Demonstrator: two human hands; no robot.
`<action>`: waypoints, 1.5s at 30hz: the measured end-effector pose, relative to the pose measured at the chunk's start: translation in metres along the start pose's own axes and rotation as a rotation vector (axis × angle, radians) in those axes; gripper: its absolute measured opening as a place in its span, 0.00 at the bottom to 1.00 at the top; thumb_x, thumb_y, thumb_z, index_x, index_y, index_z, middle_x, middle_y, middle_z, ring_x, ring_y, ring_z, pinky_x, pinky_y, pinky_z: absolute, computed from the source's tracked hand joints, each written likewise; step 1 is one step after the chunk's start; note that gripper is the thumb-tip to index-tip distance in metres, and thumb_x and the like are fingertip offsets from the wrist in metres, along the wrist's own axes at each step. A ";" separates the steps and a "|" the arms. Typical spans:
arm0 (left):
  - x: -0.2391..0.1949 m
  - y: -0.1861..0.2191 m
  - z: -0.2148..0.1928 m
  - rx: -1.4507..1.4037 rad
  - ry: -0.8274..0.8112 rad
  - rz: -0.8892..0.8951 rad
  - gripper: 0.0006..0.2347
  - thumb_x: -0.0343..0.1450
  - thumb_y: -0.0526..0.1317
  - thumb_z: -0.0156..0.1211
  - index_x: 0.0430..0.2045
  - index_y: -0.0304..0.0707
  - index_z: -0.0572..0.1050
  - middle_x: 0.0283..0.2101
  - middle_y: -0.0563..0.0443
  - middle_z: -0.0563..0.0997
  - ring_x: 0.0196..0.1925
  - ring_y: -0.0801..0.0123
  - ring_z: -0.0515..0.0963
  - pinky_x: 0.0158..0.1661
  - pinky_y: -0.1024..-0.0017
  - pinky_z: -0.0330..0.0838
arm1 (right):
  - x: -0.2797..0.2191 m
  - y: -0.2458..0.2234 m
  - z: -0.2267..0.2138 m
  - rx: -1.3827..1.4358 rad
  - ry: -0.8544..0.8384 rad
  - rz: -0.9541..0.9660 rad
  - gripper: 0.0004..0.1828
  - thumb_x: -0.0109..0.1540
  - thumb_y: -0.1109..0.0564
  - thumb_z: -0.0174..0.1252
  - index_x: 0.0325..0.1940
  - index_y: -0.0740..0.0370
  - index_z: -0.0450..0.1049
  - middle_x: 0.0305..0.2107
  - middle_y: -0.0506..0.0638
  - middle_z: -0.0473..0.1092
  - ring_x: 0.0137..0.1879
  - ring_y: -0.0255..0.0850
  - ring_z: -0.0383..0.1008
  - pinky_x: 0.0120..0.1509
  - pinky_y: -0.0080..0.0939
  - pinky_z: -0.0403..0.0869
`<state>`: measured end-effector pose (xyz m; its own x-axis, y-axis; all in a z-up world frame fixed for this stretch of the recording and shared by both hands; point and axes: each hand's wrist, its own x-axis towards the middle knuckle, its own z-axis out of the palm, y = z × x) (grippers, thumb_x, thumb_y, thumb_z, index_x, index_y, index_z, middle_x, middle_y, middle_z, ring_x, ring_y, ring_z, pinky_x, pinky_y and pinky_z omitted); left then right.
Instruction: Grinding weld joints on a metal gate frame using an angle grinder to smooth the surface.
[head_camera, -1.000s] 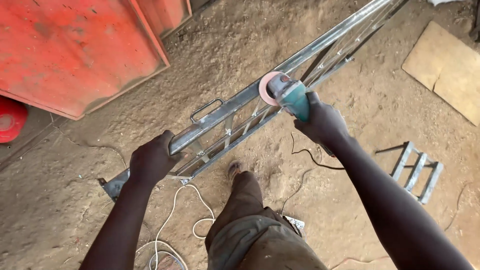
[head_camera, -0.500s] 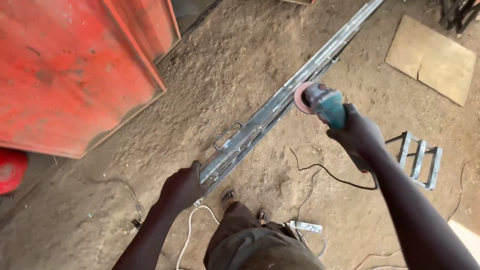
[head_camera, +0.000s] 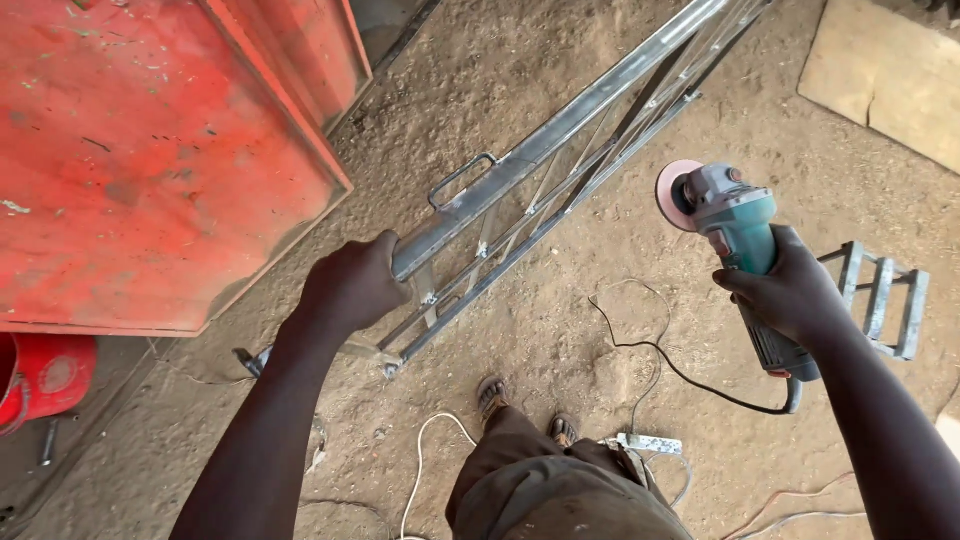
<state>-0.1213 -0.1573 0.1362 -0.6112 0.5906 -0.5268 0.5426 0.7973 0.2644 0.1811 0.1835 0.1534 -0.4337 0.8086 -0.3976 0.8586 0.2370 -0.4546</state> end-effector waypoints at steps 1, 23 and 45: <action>0.005 -0.007 -0.002 0.000 0.000 -0.003 0.21 0.66 0.47 0.67 0.49 0.43 0.69 0.39 0.44 0.85 0.36 0.50 0.85 0.36 0.55 0.77 | 0.004 -0.003 0.003 0.000 -0.002 -0.002 0.28 0.57 0.53 0.68 0.56 0.62 0.66 0.34 0.59 0.72 0.35 0.51 0.69 0.38 0.52 0.66; 0.022 -0.045 -0.018 0.044 0.116 -0.173 0.21 0.66 0.54 0.60 0.53 0.52 0.76 0.47 0.45 0.87 0.54 0.51 0.85 0.55 0.54 0.76 | 0.113 -0.124 0.034 -0.120 -0.018 -0.275 0.40 0.58 0.45 0.66 0.67 0.64 0.59 0.50 0.72 0.71 0.58 0.72 0.73 0.59 0.71 0.69; -0.026 -0.143 0.056 -0.625 0.721 -0.477 0.42 0.61 0.34 0.74 0.72 0.43 0.58 0.59 0.42 0.77 0.54 0.48 0.78 0.45 0.51 0.71 | 0.158 -0.145 0.035 -0.357 -0.027 -0.421 0.27 0.58 0.47 0.60 0.53 0.59 0.56 0.35 0.69 0.77 0.36 0.72 0.76 0.36 0.67 0.70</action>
<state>-0.1503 -0.2934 0.0669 -0.9902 -0.0289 -0.1369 -0.1098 0.7669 0.6323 -0.0216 0.2580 0.1284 -0.7621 0.5919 -0.2623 0.6471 0.7084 -0.2818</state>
